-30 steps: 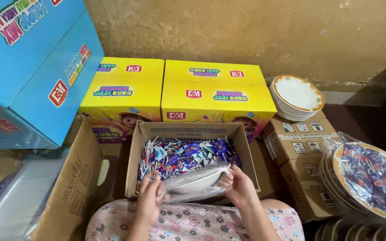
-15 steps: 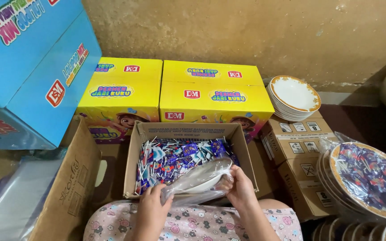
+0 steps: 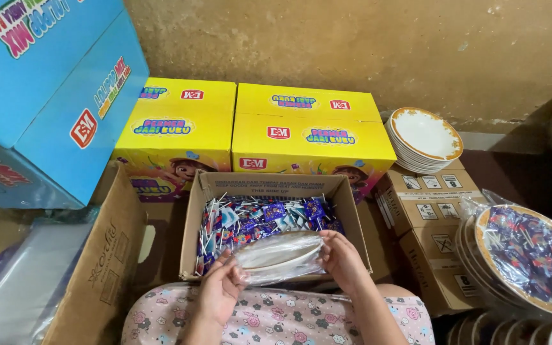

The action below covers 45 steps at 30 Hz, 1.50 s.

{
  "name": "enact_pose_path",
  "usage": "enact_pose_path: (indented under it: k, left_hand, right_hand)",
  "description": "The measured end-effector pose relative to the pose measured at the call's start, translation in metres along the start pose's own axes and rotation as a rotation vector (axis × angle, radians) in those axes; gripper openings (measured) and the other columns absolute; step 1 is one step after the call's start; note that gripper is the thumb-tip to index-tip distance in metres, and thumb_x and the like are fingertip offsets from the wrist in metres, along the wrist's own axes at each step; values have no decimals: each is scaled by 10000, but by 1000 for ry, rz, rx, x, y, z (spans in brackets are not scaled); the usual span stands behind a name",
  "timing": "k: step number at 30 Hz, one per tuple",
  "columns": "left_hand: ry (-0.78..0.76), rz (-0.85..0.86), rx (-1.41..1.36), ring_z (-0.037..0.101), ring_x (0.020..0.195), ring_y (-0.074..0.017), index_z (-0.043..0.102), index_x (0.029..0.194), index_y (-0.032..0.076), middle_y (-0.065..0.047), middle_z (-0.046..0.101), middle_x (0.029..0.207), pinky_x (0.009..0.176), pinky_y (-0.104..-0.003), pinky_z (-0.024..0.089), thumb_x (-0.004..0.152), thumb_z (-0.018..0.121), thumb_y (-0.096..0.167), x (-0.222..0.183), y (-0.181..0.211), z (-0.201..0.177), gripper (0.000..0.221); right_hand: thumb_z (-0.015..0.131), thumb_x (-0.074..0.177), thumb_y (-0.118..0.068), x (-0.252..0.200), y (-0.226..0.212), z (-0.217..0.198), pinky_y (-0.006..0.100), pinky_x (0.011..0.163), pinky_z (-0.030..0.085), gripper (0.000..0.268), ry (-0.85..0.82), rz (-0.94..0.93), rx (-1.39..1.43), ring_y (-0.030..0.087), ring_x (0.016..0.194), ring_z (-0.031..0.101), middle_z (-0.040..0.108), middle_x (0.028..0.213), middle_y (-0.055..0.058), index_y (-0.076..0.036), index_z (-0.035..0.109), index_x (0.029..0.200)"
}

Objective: Sorting candy packets from a large box onto plates and wrapping them with plastic film.

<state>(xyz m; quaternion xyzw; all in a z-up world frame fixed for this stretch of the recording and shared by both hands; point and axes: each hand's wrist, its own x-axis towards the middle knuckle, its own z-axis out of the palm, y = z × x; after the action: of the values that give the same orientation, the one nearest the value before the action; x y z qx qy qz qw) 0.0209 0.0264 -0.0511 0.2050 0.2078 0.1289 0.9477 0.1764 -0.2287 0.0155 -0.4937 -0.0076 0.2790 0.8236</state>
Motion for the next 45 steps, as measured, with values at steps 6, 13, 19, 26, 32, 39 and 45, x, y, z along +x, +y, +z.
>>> enact_pose_path:
  k: [6,13,19,26,32,39,45]
  left_hand:
    - [45,64,354,404,494,-124,620,1240,90,18,437,585,548,-310,429,958,463,-24,-12,9,20,342]
    - [101,82,1354,528,518,-122,445,1433,83,-108,773,854,420,-239,354,950,599,149,-51,26,83,511]
    - [196,141,1793,697,798,-150,700,1215,135,-46,685,1160,751,-272,598,965,626,318,-44,25,78,318]
    - [158,261,1263,674,783,-126,695,1150,81,-37,713,906,670,-235,570,1032,493,195,-48,33,125,261]
    - [7,832,1034,635,858,-214,663,1073,48,-89,668,859,825,-376,513,1039,557,233,8,47,187,216]
    - [-39,1005,1044,628,943,-247,603,1071,108,-68,640,898,950,-439,516,1075,559,268,122,54,200,166]
    - [60,1144,1503,624,1027,-366,516,1226,118,-146,608,1029,908,-488,535,1019,628,263,154,60,200,277]
  right_hand:
    - [659,939,-134,-1,17,5,289,810,531,157,282,-218,-1049,176,859,638,668,1039,38,-22,769,931]
    - [494,1070,-106,9,18,-8,445,887,521,240,305,11,-153,269,917,575,605,1008,195,82,642,1075]
    - [441,1012,-47,12,21,-21,321,745,425,154,79,13,219,191,675,522,517,724,71,-11,586,977]
    - [507,922,-151,-1,-36,26,322,688,348,137,201,-141,305,144,670,447,548,779,32,-86,616,871]
    - [525,806,-210,46,-102,67,262,620,367,141,17,-454,432,135,619,423,394,655,-6,-118,518,699]
    - [538,809,-204,138,-104,69,205,501,306,125,113,-442,416,80,543,389,313,591,-73,-137,490,715]
    - [562,1024,-234,139,-95,71,226,836,519,187,329,-533,-52,97,912,593,609,1031,10,-113,614,1156]
